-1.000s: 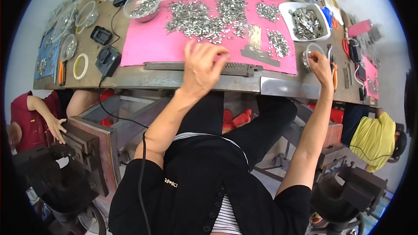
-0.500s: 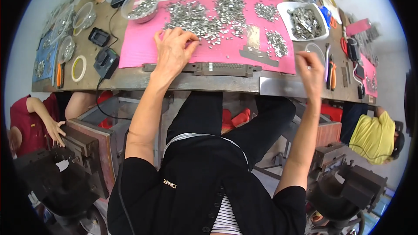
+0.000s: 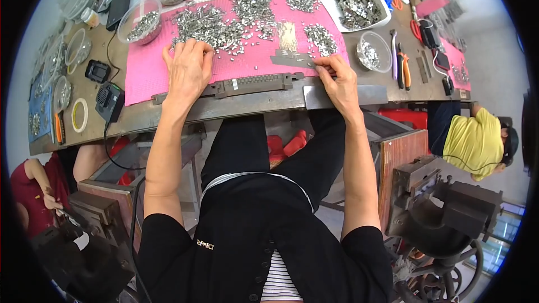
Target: Sorting small metal components and placing them into a fixture before using a manual press.
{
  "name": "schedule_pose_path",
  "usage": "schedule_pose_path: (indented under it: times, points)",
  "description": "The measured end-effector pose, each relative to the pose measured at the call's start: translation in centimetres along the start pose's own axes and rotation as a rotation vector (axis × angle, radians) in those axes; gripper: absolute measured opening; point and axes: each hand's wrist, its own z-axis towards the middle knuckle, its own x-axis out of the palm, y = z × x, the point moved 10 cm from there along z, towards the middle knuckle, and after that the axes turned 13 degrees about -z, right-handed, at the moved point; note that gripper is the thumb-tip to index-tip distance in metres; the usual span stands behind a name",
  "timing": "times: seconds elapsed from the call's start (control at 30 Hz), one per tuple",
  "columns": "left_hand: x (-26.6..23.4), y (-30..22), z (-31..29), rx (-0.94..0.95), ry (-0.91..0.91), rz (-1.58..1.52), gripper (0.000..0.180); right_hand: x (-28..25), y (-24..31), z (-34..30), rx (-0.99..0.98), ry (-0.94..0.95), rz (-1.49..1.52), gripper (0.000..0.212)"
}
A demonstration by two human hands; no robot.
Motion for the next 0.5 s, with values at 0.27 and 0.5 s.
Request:
schedule_pose_path:
  times: [0.27, 0.5]
  points:
    - [0.1, -5.2, -2.2, 0.101, 0.08, -0.304, 0.005, 0.2, 1.6, 0.4, -0.109, 0.029, -0.143, 0.017]
    - [0.6, -6.6, -3.0, 0.207, 0.042, -0.347, 0.015, 0.9, 1.6, 0.8, -0.128, 0.076, -0.16, 0.009]
